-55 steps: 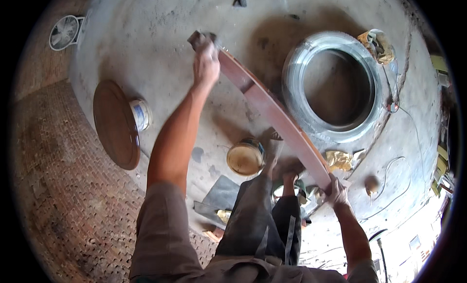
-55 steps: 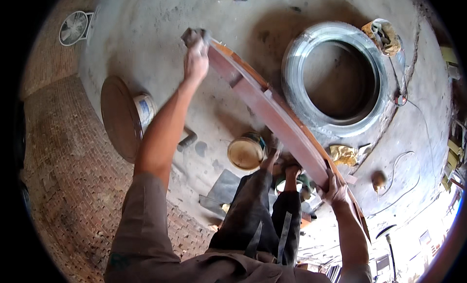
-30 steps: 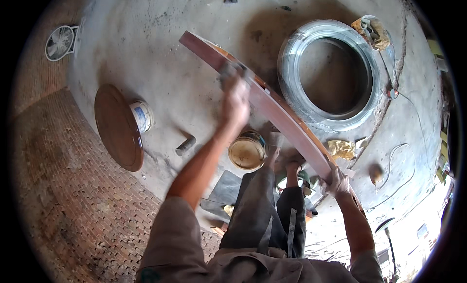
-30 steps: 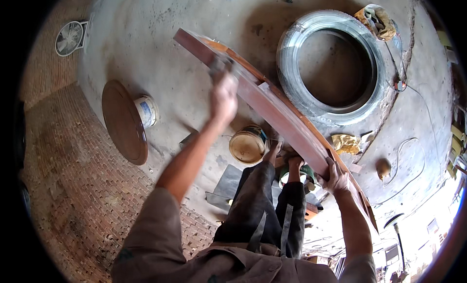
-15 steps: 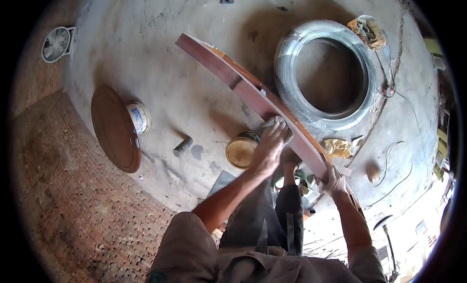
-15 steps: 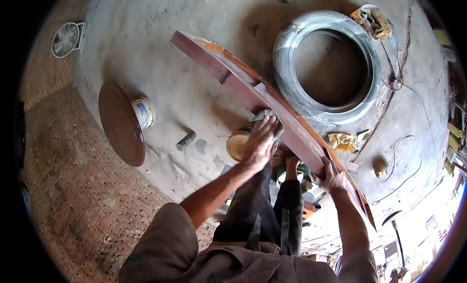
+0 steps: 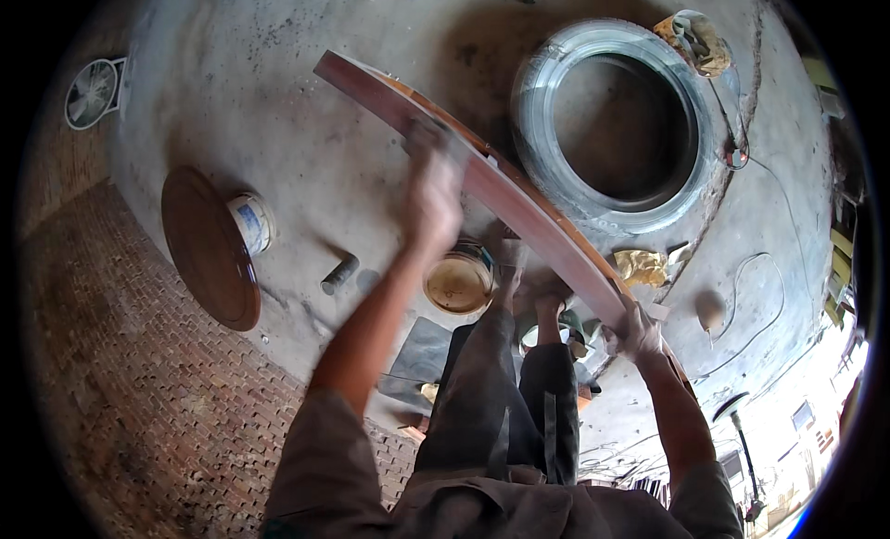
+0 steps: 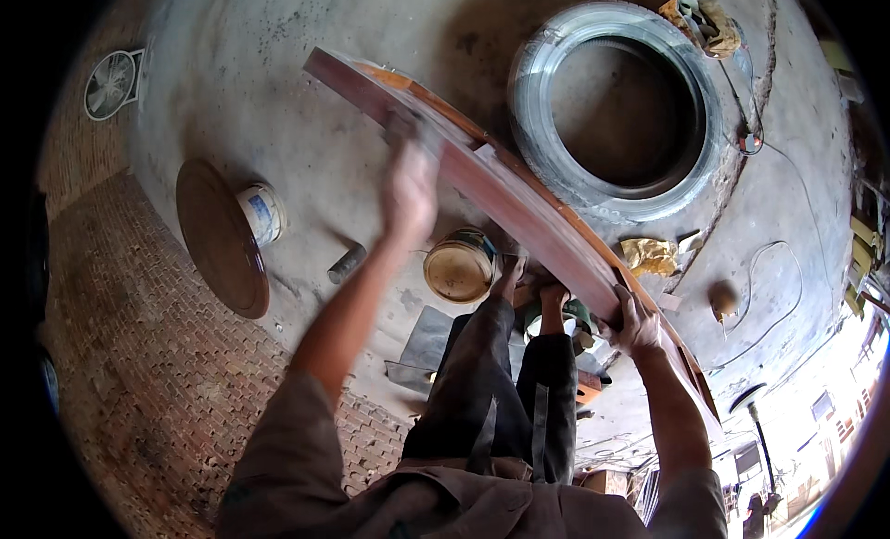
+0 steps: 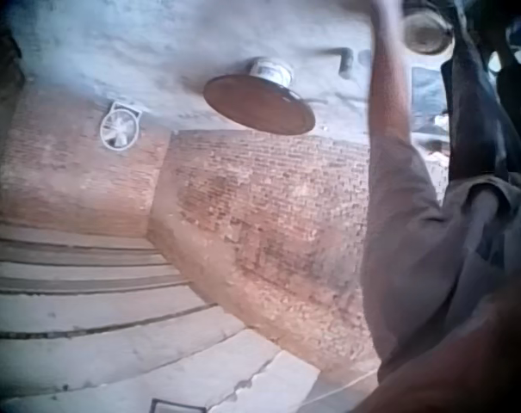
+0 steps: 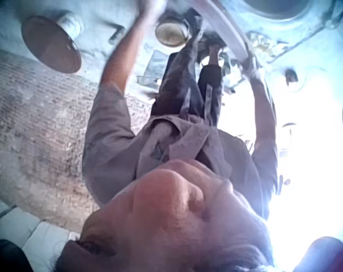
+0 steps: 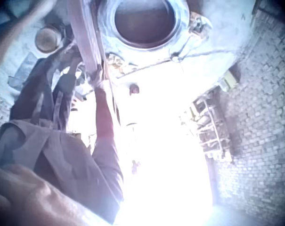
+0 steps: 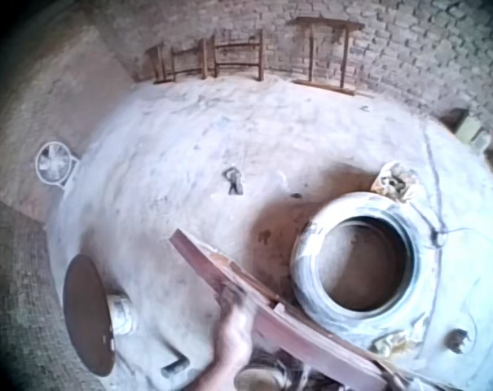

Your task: The person sands a long wooden piece using sandpaper, focusing on edges and surfaces. They switch sandpaper sheets and continue smoothing the wood while sitting on the floor.

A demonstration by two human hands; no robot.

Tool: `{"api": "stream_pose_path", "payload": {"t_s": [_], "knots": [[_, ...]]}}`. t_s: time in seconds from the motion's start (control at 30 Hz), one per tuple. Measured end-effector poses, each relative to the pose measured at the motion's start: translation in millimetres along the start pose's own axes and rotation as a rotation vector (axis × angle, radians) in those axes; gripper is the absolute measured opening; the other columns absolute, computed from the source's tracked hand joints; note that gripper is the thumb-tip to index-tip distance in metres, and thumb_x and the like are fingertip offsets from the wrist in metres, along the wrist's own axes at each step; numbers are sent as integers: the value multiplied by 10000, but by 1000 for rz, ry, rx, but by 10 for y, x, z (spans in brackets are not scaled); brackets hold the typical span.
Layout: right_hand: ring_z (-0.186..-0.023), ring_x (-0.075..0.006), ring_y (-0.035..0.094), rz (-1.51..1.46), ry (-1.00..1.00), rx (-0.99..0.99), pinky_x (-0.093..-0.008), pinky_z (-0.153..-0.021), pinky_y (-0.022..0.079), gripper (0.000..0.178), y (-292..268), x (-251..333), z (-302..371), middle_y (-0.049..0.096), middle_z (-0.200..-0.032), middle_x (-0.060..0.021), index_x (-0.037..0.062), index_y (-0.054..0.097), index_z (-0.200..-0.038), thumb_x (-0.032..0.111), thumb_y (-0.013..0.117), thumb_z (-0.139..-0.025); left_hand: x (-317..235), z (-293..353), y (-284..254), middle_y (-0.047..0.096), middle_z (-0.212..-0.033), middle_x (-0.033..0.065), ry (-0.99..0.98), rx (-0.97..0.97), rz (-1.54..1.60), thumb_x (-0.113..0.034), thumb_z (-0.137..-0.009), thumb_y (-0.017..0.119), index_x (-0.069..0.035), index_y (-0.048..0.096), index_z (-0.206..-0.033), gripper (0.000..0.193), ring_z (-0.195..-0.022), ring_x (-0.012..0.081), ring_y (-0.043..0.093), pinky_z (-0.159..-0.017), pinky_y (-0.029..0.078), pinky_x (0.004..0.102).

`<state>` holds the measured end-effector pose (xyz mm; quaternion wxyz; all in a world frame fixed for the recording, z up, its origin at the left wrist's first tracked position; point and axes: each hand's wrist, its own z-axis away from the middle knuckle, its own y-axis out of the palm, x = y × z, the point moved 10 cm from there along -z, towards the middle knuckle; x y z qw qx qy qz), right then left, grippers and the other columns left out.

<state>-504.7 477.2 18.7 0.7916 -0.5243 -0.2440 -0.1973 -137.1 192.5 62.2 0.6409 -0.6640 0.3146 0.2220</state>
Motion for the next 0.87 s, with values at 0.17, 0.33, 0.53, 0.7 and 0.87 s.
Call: {"api": "stream_pose_path", "payload": {"t_s": [0.17, 0.33, 0.53, 0.7, 0.87], "knots": [[-951, -400, 731, 3, 30, 64, -481, -774, 601, 811, 88, -17, 107, 700, -1164, -210, 24, 521, -1398, 557, 775, -842, 585, -877, -346, 633, -1273, 318, -398, 111, -6, -147, -1058, 544, 28, 661, -1230, 272, -1205, 427, 615, -1026, 482, 472], [-969, -392, 734, 22, 14, 69, -478, -802, 603, 790, 3, 12, 56, 704, -1166, -211, 5, 527, -1387, 524, 777, -846, 496, -725, -406, 513, -1509, 285, -8, -105, -79, -154, -1066, 543, -30, 556, -1447, 401, -1411, 422, 496, -1166, 389, 427], [-954, -398, 730, -8, -6, 63, -479, -785, 604, 766, 32, 76, -40, 706, -1125, -218, -14, 535, -1361, 527, 756, -866, 1312, -1405, -897, 686, -1225, 266, -288, -111, -184, -156, -1046, 563, -8, 645, -1296, 302, -1116, 448, 651, -952, 513, 483], [-985, -404, 719, 50, -41, 27, -479, -788, 603, 791, 56, 117, 26, 689, -1172, -214, 3, 536, -1370, 529, 779, -830, 365, -303, -425, 654, -1327, 263, 42, -75, -173, -63, -1044, 525, 29, 602, -1355, 333, -1167, 339, 660, -979, 496, 386], [-1012, -393, 718, 20, 80, 112, -512, -787, 601, 829, 56, 7, 30, 661, -1262, -208, 124, 479, -1473, 506, 805, -814, 871, -601, -302, 491, -1587, 158, -184, 75, 18, -374, -1106, 505, -117, 513, -1530, 496, -1522, 297, 378, -1254, 238, 321]]}}
